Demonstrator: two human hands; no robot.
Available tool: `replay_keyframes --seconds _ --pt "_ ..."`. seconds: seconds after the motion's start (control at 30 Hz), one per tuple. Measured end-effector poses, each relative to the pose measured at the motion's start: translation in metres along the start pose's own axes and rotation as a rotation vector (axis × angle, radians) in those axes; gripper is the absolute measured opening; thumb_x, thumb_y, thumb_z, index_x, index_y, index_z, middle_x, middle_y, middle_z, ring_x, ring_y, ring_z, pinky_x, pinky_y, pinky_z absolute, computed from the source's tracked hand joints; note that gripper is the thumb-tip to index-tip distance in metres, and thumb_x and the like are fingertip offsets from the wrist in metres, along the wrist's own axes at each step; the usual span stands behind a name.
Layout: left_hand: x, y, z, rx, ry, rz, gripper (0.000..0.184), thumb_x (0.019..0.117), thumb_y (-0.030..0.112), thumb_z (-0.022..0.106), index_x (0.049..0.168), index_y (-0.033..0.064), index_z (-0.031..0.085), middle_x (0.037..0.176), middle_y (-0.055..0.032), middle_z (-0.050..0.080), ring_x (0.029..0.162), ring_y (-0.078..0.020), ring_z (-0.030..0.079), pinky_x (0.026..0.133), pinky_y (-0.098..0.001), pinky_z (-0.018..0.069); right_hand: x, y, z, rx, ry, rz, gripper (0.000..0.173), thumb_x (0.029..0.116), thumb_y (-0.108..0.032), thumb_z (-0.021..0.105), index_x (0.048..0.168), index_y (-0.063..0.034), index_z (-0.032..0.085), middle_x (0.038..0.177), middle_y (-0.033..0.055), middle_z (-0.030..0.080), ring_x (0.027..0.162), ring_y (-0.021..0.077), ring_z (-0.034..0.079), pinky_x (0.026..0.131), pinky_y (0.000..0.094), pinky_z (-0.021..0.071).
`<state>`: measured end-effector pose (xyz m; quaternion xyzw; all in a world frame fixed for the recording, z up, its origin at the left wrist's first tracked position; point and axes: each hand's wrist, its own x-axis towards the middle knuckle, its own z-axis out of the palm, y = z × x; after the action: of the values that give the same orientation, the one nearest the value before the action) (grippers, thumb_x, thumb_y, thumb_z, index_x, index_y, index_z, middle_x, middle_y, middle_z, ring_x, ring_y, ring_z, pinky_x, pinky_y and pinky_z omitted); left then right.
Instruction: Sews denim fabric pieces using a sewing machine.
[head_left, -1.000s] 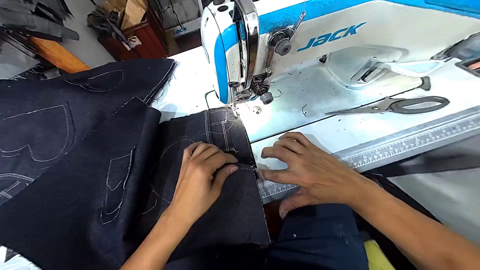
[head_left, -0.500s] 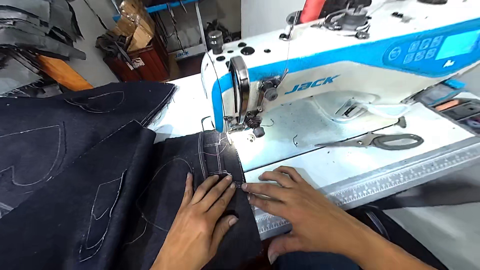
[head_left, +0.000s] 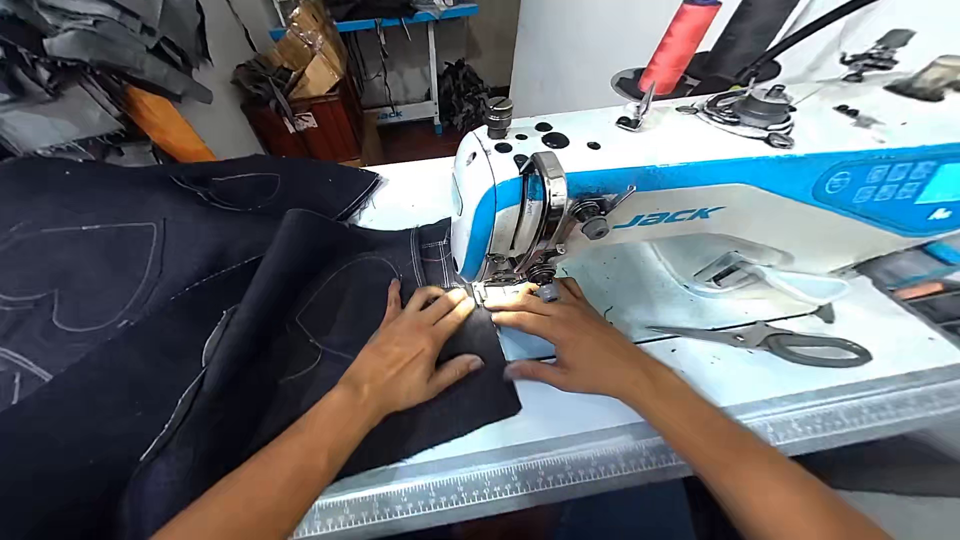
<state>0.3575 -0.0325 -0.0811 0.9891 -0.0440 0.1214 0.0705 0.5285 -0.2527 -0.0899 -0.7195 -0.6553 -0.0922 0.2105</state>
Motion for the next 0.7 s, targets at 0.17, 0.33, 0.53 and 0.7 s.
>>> replay_keyframes --seconds 0.17,0.33,0.53,0.7 --pt "0.023 -0.017 -0.004 0.006 -0.024 -0.004 0.066 0.0996 0.064 0.043 0.144 0.0181 0.059 0.144 -0.0013 0.059 0.142 -0.0336 0.046 0.106 -0.0792 0.029 -0.012 -0.01 0.008 -0.155 0.239 0.057 0.042 0.0991 -0.056 0.056 0.103 -0.0211 0.08 0.117 -0.0056 0.074 0.111 0.0161 0.066 0.096 0.0429 0.051" --pt "0.069 -0.05 -0.05 0.117 -0.163 -0.034 0.045 0.1004 0.052 0.057 0.13 0.0206 0.071 0.159 -0.0079 0.045 0.149 -0.0442 0.033 0.102 -0.0859 0.0269 -0.043 -0.083 -0.017 0.489 0.28 0.023 0.03 0.0985 -0.043 0.066 0.109 -0.0172 0.077 0.113 -0.001 0.076 0.11 0.0118 0.068 0.097 0.0342 0.056" --pt "0.067 -0.125 -0.026 0.287 0.084 -0.429 0.054 0.1078 0.043 0.045 0.124 -0.004 0.066 0.126 -0.0291 0.063 0.125 -0.0474 0.058 0.108 -0.0695 0.0356 -0.122 -0.15 0.006 1.235 -0.338 0.195 0.067 0.094 -0.06 0.062 0.123 -0.0003 0.07 0.114 0.0129 0.074 0.105 0.0198 0.071 0.094 0.0402 0.0581" --pt "0.011 -0.06 -0.023 0.246 0.164 -0.513 0.071 0.1004 0.053 0.053 0.142 -0.0044 0.054 0.139 -0.0303 0.057 0.14 -0.0513 0.043 0.119 -0.0692 0.0219 -0.138 -0.16 0.039 1.708 -0.311 0.495 0.079 0.0891 -0.071 0.058 0.146 -0.0154 0.057 0.142 0.0116 0.063 0.123 0.0296 0.064 0.094 0.0459 0.0579"
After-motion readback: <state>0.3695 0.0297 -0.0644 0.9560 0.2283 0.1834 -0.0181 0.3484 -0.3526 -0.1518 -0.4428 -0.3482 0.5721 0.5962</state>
